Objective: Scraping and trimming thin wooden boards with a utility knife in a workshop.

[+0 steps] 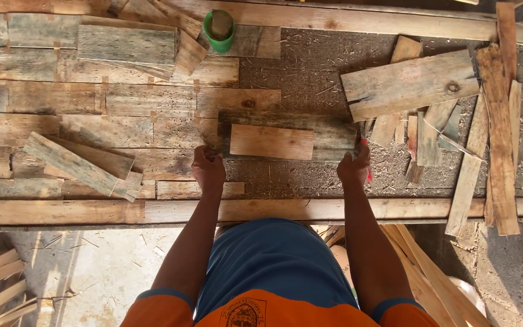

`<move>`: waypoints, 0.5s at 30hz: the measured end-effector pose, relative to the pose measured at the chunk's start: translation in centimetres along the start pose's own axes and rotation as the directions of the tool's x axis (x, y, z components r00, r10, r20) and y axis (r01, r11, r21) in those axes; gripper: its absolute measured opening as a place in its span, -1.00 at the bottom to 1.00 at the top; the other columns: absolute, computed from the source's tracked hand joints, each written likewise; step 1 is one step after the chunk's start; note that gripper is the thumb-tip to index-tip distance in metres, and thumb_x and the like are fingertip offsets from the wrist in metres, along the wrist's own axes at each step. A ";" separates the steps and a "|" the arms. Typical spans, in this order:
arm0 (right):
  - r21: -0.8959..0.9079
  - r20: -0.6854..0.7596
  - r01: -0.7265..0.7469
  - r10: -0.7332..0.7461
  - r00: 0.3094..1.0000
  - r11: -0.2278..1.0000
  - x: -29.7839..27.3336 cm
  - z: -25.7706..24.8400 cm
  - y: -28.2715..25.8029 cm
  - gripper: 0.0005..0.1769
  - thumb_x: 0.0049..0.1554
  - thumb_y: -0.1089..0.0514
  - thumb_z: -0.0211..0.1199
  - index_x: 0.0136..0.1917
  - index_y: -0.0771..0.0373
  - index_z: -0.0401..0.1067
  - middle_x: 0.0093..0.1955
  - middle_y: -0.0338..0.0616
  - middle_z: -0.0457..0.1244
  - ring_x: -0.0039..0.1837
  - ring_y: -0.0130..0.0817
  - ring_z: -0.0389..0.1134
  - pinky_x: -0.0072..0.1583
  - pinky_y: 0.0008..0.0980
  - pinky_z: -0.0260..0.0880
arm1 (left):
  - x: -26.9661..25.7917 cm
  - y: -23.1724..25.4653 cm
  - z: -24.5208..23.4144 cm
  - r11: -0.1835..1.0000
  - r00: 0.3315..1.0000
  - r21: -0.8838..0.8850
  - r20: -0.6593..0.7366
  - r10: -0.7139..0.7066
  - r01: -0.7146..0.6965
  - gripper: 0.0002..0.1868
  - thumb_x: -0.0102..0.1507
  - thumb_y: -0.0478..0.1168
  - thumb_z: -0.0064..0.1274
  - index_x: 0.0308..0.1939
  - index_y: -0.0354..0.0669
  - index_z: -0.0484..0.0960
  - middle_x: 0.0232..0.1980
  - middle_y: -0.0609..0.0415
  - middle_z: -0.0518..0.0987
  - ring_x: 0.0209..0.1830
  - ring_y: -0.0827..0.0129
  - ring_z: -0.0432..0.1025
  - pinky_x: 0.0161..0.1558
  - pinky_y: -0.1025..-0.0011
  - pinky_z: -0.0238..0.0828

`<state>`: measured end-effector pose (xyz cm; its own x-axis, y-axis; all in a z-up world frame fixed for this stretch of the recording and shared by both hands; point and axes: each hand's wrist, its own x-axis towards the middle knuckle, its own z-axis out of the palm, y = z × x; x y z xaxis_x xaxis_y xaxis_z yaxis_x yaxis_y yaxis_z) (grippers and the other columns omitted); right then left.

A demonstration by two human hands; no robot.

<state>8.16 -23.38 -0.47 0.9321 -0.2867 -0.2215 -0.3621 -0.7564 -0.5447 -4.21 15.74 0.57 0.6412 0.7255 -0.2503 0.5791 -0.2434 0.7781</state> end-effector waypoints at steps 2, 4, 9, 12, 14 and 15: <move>-0.042 -0.009 0.051 -0.051 0.999 0.998 -0.5 -0.1 -0.6 -0.32 0.24 0.18 0.22 0.55 0.17 0.07 0.44 0.06 0.14 0.34 0.03 0.23 0.30 0.03 0.30 | -0.6 -0.1 0.4 1.000 1.000 -0.014 0.025 -0.014 0.015 -0.60 0.20 -0.42 0.24 0.11 -0.27 0.56 -0.04 -0.09 0.72 -0.09 0.20 0.66 -0.04 0.26 0.68; -0.083 -0.011 0.106 -0.107 0.994 0.991 -0.8 0.4 -1.4 -0.36 0.22 0.17 0.26 0.51 0.20 0.15 0.43 0.04 0.15 0.30 0.01 0.25 0.28 -0.01 0.33 | -1.0 0.2 0.4 0.999 0.999 -0.028 0.045 -0.031 0.032 -0.58 0.19 -0.42 0.24 0.12 -0.26 0.55 -0.04 -0.07 0.72 -0.09 0.23 0.66 -0.06 0.29 0.69; -0.002 0.138 0.181 -0.179 0.974 0.984 -2.2 2.7 -4.2 -0.40 0.12 0.01 0.46 0.34 0.25 0.39 0.25 -0.03 0.27 0.21 -0.21 0.36 0.23 -0.15 0.44 | -1.4 1.1 0.1 0.997 0.994 -0.022 0.076 -0.072 0.074 -0.53 0.17 -0.38 0.29 0.14 -0.25 0.54 -0.06 -0.06 0.72 -0.13 0.25 0.66 -0.13 0.35 0.69; 0.018 0.146 0.207 -0.207 0.967 0.978 -3.2 3.6 -6.3 -0.32 0.02 -0.02 0.58 0.30 0.27 0.40 0.20 -0.01 0.27 0.18 -0.21 0.36 0.21 -0.13 0.44 | -0.9 0.8 0.2 0.996 0.993 0.028 0.080 -0.083 0.081 -0.56 0.16 -0.33 0.33 0.10 -0.23 0.57 -0.07 -0.04 0.72 -0.16 0.26 0.66 -0.16 0.34 0.67; 0.016 0.160 0.207 -0.207 0.965 0.978 -3.7 3.9 -7.2 -0.31 0.00 0.00 0.59 0.30 0.26 0.41 0.19 -0.02 0.27 0.18 -0.22 0.36 0.21 -0.13 0.44 | -0.5 0.2 0.8 0.994 0.991 0.057 0.085 -0.099 0.094 -0.60 0.17 -0.29 0.33 0.08 -0.20 0.61 -0.07 -0.02 0.72 -0.17 0.28 0.65 -0.17 0.34 0.67; 0.014 0.169 0.202 -0.202 0.965 0.979 -4.0 4.1 -7.6 -0.30 -0.02 0.01 0.60 0.30 0.26 0.41 0.18 -0.03 0.27 0.17 -0.22 0.36 0.21 -0.13 0.44 | -0.3 -0.1 1.1 0.991 0.989 0.088 0.096 -0.111 0.103 -0.63 0.18 -0.26 0.33 0.05 -0.17 0.65 -0.07 0.00 0.73 -0.19 0.30 0.65 -0.18 0.33 0.66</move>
<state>7.12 -14.11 1.21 0.9703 -0.0247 -0.2406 -0.1663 -0.7905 -0.5894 -3.91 14.84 -0.07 0.6180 0.6829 -0.3896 0.6840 -0.2227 0.6947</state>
